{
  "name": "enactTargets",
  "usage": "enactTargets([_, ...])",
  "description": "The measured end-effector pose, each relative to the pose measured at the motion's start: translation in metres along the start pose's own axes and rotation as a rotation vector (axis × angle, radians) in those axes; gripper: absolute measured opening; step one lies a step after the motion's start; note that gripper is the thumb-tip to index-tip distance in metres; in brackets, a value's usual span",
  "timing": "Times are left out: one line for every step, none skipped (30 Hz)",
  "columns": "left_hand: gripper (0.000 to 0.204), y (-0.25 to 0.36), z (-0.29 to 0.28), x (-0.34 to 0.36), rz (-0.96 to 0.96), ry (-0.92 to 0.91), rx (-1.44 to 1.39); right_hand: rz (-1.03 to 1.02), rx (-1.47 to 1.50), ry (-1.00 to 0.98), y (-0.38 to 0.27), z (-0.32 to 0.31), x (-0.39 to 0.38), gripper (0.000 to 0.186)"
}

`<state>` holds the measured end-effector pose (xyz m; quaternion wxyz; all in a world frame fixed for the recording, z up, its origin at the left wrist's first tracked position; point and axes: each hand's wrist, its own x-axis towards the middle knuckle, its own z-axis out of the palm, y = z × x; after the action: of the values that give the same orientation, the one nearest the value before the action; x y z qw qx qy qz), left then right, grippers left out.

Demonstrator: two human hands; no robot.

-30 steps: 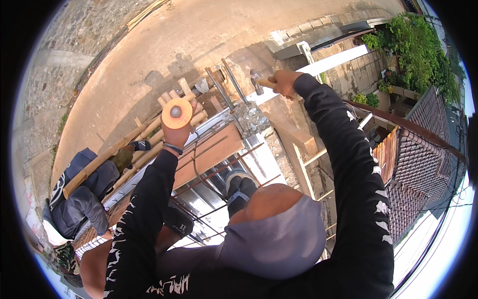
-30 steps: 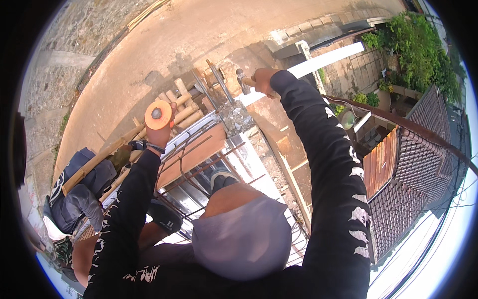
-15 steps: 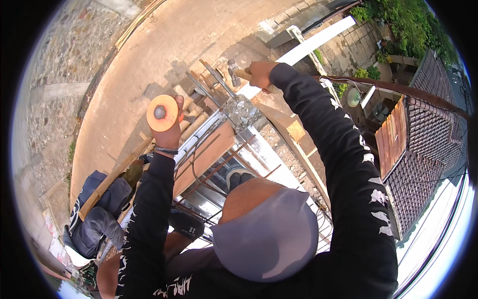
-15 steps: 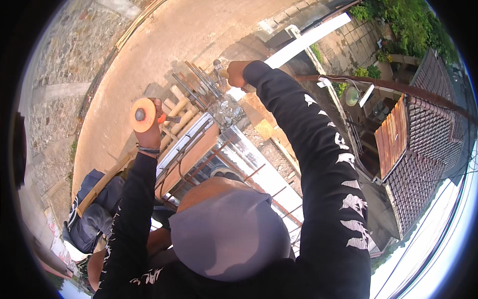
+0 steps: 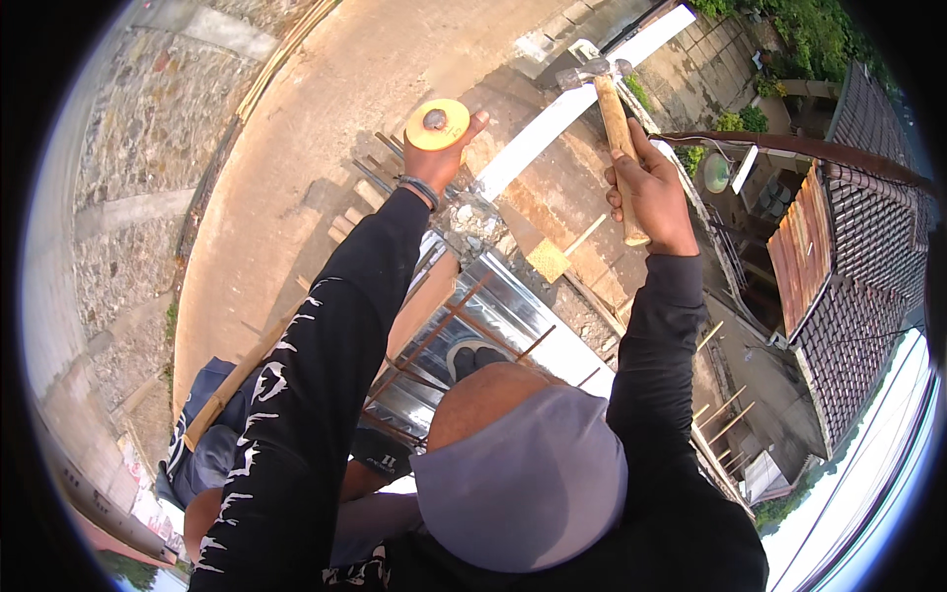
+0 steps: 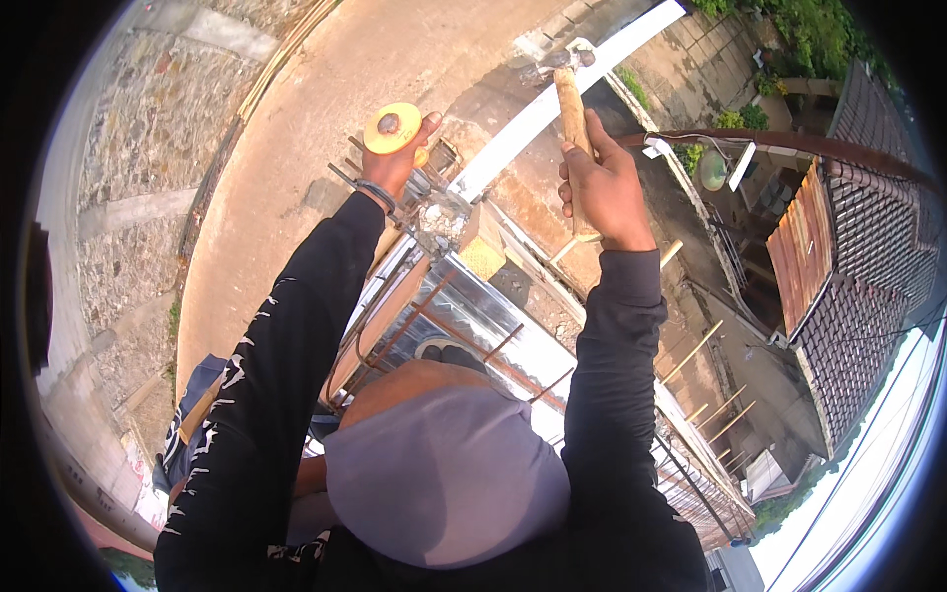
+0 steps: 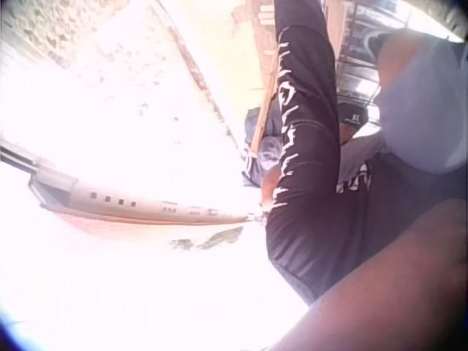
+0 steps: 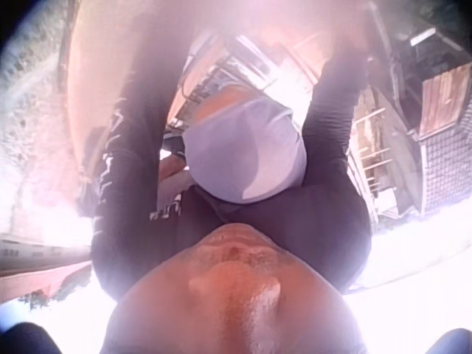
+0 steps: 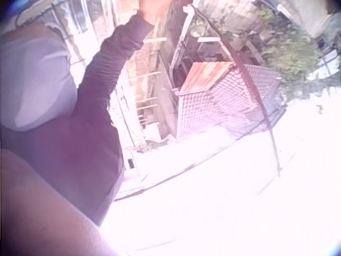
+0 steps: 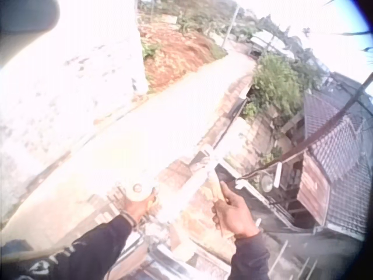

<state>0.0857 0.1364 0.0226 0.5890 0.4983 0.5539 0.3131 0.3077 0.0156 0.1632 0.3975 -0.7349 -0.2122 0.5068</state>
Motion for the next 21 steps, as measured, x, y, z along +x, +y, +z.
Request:
enactTargets([0.031, -0.017, 0.003, -0.003, 0.071, -0.037, 0.027, -0.005, -0.027, 0.024, -0.004, -0.009, -0.008, 0.066])
enactTargets([0.031, -0.016, 0.011, -0.008, 0.114, -0.039, 0.087, -0.007, -0.053, 0.055, -0.005, -0.020, -0.015, 0.067])
enactTargets([0.032, -0.015, 0.016, -0.016, 0.158, -0.039, 0.148, -0.008, -0.080, 0.081, -0.006, -0.028, -0.021, 0.067])
enactTargets([0.033, -0.012, 0.018, -0.022, 0.203, -0.033, 0.212, -0.014, -0.065, 0.084, -0.008, -0.032, -0.027, 0.068])
enactTargets([0.035, -0.010, 0.019, -0.024, 0.169, -0.064, 0.186, -0.020, -0.050, 0.085, -0.009, -0.035, -0.032, 0.069])
enactTargets([0.034, -0.009, 0.019, -0.023, 0.198, -0.076, 0.228, -0.025, -0.035, 0.084, -0.012, -0.037, -0.037, 0.069])
enactTargets([0.033, -0.008, 0.020, -0.019, 0.229, -0.089, 0.265, -0.031, -0.073, 0.113, -0.017, -0.035, -0.045, 0.066])
enactTargets([0.033, -0.004, 0.019, -0.018, 0.254, -0.102, 0.305, -0.047, -0.032, 0.087, -0.016, -0.035, -0.048, 0.062])
enactTargets([0.031, 0.001, 0.016, -0.013, 0.174, -0.179, 0.350, -0.062, 0.009, 0.060, -0.014, -0.034, -0.051, 0.058])
enactTargets([0.031, 0.001, 0.016, -0.011, 0.188, -0.200, 0.355, -0.072, 0.050, 0.034, -0.010, -0.033, -0.055, 0.053])
enactTargets([0.030, -0.004, 0.015, -0.006, 0.200, -0.219, 0.360, -0.115, 0.180, 0.036, -0.005, -0.026, -0.059, 0.039])
enactTargets([0.030, -0.009, 0.014, -0.003, 0.211, -0.237, 0.364, -0.070, 0.207, 0.022, -0.008, -0.020, -0.061, 0.039])
enactTargets([0.030, -0.016, 0.013, -0.003, 0.320, -0.223, 0.321, -0.030, 0.230, 0.011, -0.019, -0.014, -0.062, 0.038])
enactTargets([0.034, -0.022, 0.012, -0.002, 0.430, -0.209, 0.282, 0.011, 0.254, -0.001, -0.023, -0.010, -0.061, 0.038])
enactTargets([0.033, -0.029, 0.008, -0.004, 0.418, -0.189, 0.257, -0.023, 0.079, -0.220, -0.018, -0.023, -0.051, 0.034])
enactTargets([0.032, -0.029, 0.007, -0.003, 0.419, -0.169, 0.229, -0.032, -0.031, -0.210, -0.020, -0.019, -0.046, 0.031])
enactTargets([0.028, -0.029, 0.004, -0.005, 0.313, -0.171, 0.283, -0.040, -0.141, -0.201, -0.025, -0.011, -0.043, 0.029])
enactTargets([0.026, -0.031, 0.004, -0.006, 0.318, -0.161, 0.263, -0.048, -0.251, -0.192, -0.028, -0.004, -0.042, 0.027])
enactTargets([0.024, -0.034, 0.002, -0.006, 0.325, -0.145, 0.248, -0.095, -0.254, -0.208, -0.024, 0.002, -0.041, 0.030])
enactTargets([0.022, -0.038, 0.000, -0.004, 0.332, -0.129, 0.233, -0.171, -0.291, -0.227, -0.022, 0.001, -0.039, 0.034])
enactTargets([0.021, -0.040, -0.001, 0.001, 0.357, -0.156, 0.269, -0.247, -0.329, -0.245, -0.021, -0.001, -0.034, 0.037])
